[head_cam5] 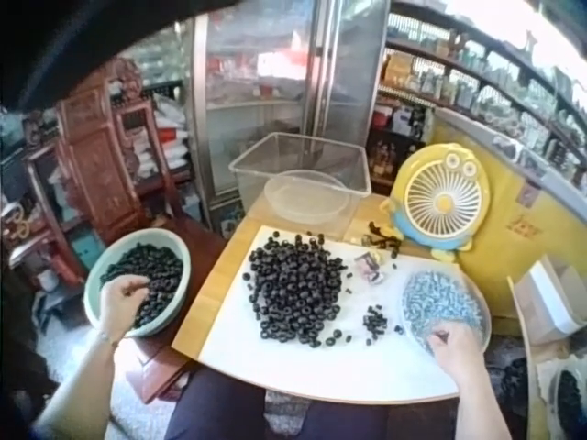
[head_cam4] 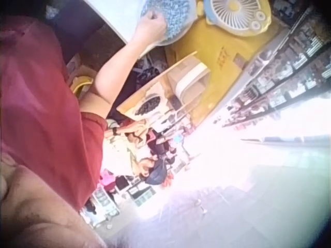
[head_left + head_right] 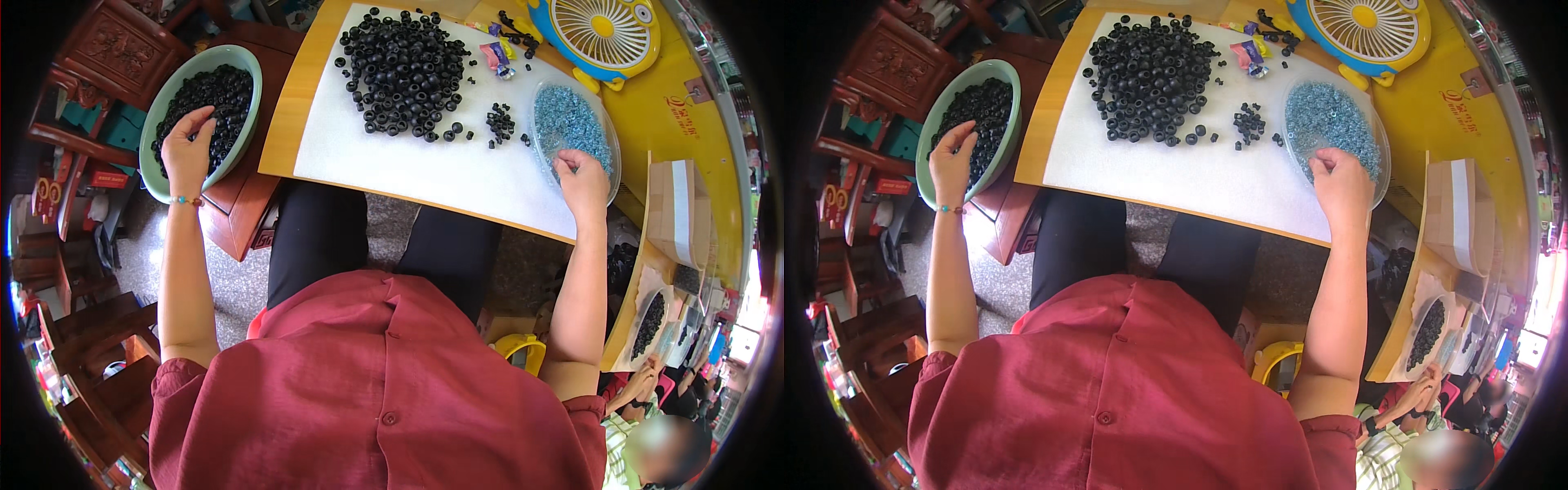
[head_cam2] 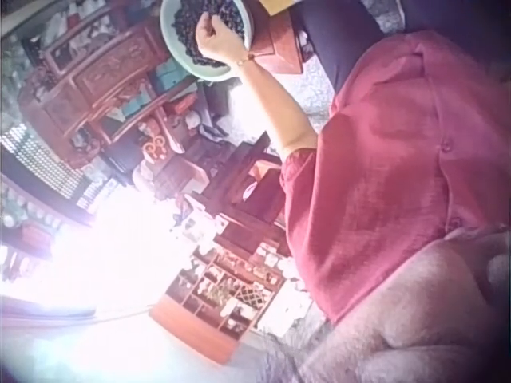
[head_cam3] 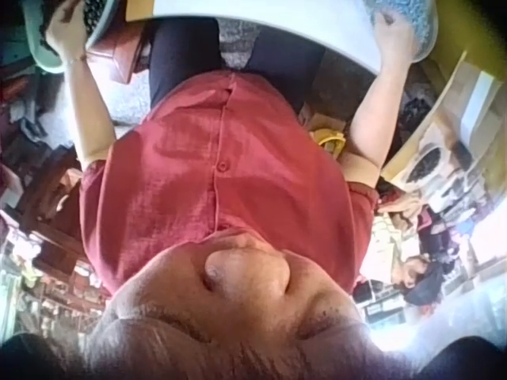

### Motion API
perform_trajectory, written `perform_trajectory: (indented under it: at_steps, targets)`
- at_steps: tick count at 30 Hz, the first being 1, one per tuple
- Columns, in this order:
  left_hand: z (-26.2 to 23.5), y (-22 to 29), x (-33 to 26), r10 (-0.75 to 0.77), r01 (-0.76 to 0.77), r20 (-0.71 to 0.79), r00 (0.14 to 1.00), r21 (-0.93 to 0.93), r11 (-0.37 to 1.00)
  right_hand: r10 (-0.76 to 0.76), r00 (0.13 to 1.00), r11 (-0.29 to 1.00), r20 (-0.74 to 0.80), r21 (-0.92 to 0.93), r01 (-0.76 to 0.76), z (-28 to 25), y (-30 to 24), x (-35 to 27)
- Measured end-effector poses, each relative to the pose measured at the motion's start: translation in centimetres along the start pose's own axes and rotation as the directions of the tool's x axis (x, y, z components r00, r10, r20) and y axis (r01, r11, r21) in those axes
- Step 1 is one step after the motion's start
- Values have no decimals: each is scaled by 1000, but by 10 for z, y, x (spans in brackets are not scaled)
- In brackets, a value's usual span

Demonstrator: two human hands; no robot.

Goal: The person sits at a table, picks up black plastic beads and small pins from the trays and mat, and assembles them by inserting the pins into the beads by hand.

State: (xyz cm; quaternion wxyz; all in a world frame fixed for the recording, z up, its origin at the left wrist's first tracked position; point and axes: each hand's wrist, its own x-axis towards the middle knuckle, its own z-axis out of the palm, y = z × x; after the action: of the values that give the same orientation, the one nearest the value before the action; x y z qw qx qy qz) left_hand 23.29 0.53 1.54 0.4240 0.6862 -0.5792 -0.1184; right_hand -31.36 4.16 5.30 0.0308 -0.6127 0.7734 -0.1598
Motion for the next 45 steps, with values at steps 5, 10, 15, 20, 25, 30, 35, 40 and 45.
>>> perform_trajectory:
  at_steps: [5, 10, 15, 20, 25, 30, 35, 40, 45]
  targets:
    - [29, 50, -16, 317, -306, -84, 945, 118, 945, 58, 995, 997, 81, 50, -62, 7, 3, 2]
    - [88, 135, -56, 613, -611, 69, 787, -51, 790, 23, 999, 995, 36, 100, -26, 6, 0, 1]
    - [138, 187, -78, 667, -661, 161, 727, -98, 744, 55, 996, 961, -65, 275, -35, 11, 5, -2]
    - [159, 194, -78, 652, -678, 263, 711, 13, 735, 148, 981, 831, -128, 553, -53, 9, 6, -11]
    - [141, 196, -85, 556, -466, 312, 771, -318, 825, 122, 990, 446, -63, 895, 2, -6, -31, -37]
    - [102, 202, -109, 191, 752, 820, 540, -572, 329, -40, 986, 13, 161, 987, -160, -10, -77, -66]
    - [88, 197, -127, 231, 887, 873, 430, -456, 73, -218, 956, 88, 194, 980, -179, -15, -117, -91]
    - [82, 199, -136, 204, 901, 880, 430, -434, -25, -310, 950, 258, 41, 965, 42, -13, -123, -99]
    - [83, 195, -141, 189, 825, 826, 531, -555, 105, -392, 918, 570, 56, 799, 194, -29, -129, -98]
